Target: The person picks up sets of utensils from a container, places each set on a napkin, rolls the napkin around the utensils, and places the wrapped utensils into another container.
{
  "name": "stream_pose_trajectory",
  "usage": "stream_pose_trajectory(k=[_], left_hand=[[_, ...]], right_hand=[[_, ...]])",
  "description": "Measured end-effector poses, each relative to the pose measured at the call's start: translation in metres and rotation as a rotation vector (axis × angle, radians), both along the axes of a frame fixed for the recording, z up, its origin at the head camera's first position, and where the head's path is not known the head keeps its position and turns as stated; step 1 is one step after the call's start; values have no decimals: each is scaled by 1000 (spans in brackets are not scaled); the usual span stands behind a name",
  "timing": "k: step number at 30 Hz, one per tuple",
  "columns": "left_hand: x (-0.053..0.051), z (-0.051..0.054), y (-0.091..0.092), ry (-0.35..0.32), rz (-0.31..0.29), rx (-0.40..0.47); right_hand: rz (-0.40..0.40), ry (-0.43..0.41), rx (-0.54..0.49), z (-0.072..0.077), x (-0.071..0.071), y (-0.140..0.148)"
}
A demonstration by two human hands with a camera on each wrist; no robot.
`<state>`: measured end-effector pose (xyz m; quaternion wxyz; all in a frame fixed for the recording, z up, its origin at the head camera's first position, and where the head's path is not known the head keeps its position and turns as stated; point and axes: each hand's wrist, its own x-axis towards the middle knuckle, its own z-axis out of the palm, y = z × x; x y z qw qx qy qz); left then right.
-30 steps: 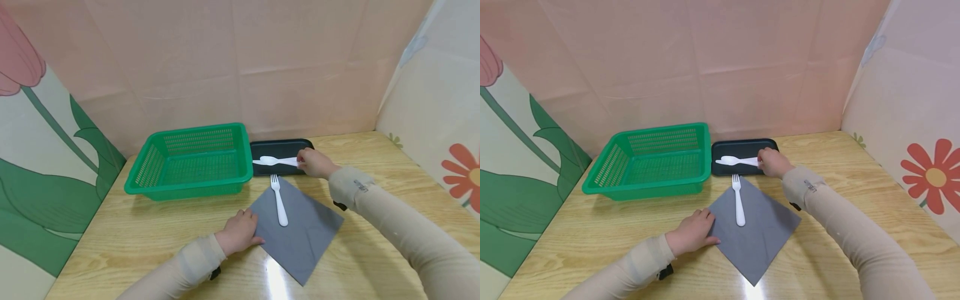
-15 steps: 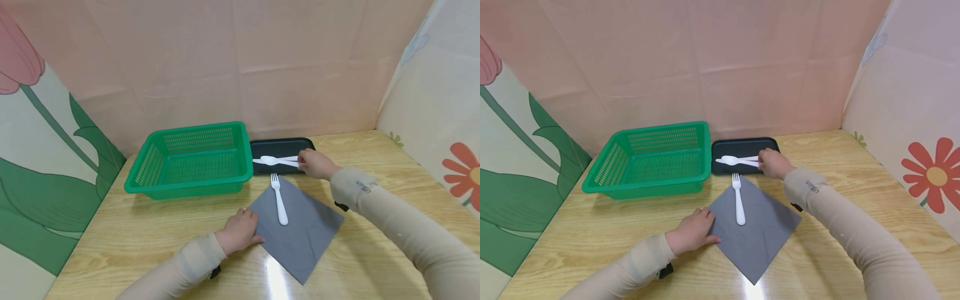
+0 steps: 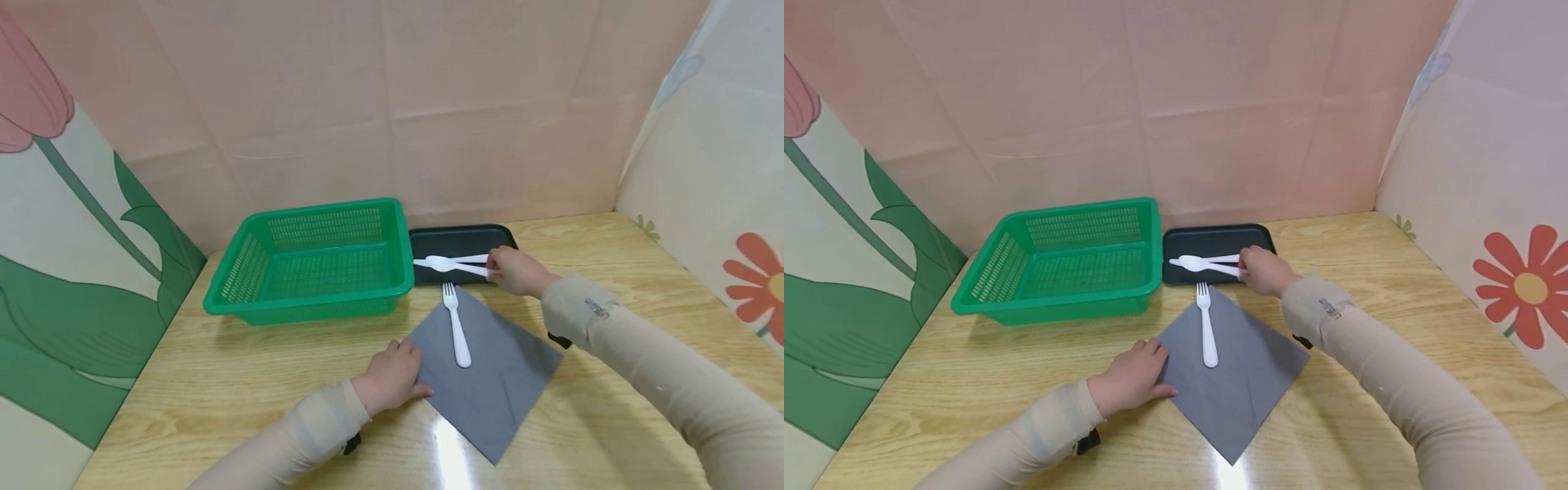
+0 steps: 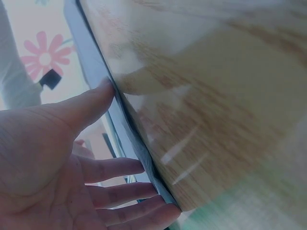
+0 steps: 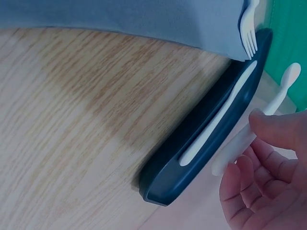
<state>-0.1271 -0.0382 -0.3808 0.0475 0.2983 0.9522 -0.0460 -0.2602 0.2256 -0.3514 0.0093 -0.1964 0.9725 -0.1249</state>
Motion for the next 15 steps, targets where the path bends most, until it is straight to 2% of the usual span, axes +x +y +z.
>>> stream_pose_trajectory(k=[7, 15], left_hand=[[0, 0, 0, -8, 1, 5], [0, -1, 0, 2, 0, 10]], right_hand=[[-5, -25, -12, 0, 4, -1], [15, -10, -22, 1, 9, -1]])
